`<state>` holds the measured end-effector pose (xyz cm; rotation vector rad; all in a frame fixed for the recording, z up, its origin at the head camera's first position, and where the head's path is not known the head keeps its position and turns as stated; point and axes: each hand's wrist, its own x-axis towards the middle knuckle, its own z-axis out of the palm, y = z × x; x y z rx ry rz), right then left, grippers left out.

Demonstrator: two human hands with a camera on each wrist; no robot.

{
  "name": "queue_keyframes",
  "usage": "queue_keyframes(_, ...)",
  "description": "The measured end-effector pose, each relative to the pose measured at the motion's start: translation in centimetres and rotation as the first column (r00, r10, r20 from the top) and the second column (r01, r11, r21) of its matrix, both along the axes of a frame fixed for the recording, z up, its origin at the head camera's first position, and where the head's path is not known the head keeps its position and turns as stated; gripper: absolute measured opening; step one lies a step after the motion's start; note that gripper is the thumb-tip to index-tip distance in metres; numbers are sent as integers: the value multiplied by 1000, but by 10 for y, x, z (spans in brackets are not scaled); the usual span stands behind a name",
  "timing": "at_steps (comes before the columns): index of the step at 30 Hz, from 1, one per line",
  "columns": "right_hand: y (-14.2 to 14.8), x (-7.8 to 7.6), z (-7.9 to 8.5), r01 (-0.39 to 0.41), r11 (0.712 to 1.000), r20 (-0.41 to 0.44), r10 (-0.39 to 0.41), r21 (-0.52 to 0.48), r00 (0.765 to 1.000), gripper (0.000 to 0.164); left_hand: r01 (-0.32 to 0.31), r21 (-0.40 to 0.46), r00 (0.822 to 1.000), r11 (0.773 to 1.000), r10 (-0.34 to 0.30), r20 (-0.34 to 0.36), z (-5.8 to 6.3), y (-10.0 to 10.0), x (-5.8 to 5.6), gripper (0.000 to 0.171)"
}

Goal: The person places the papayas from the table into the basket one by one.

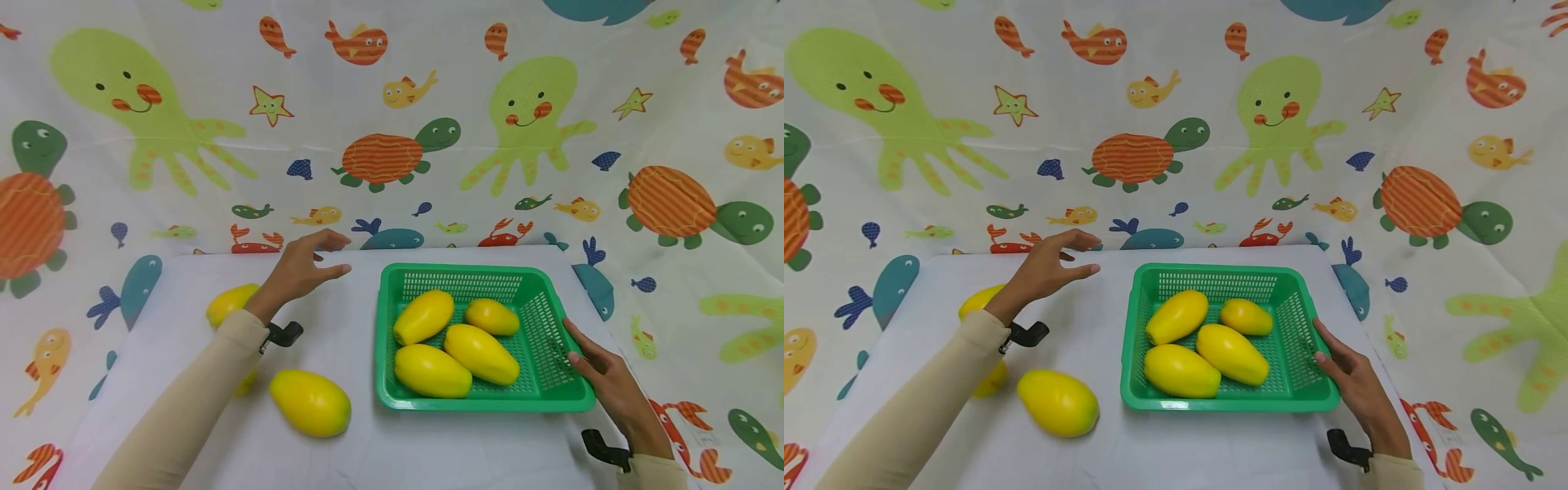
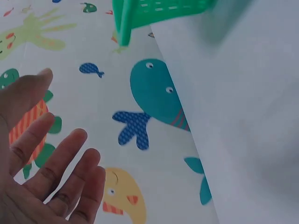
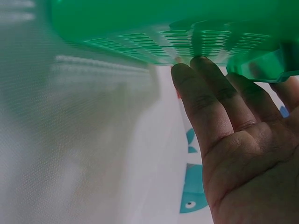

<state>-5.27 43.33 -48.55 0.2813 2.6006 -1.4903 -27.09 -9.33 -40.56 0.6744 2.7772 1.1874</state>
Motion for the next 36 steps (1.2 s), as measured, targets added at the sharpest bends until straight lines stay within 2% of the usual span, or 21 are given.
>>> queue_keyframes(10, 0, 2, 0, -16, 1000, -23, 16, -4, 1000, 65, -81, -56, 995, 995, 84, 48, -7, -36, 0, 53)
queue_keyframes(15, 0, 2, -1, -12, 1000, -3, 12, -4, 1000, 65, -110, -57, 991, 992, 114, 76, -10, -51, 2, 55)
queue_keyframes(20, 0, 1, -1, -8, 1000, 12, 9, -21, 1000, 65, -120, -77, 990, 990, 124, 61, -16, -64, 2, 56)
queue_keyframes(26, 2, 1, -2, -11, 999, 7, 11, -38, 1000, 65, -130, -117, 987, 985, 139, 80, -22, -79, 2, 58)
queue_keyframes(36, 0, 2, -4, -7, 999, -13, 7, -48, 1000, 64, -114, -193, 990, 975, 127, 58, -21, -104, 4, 59)
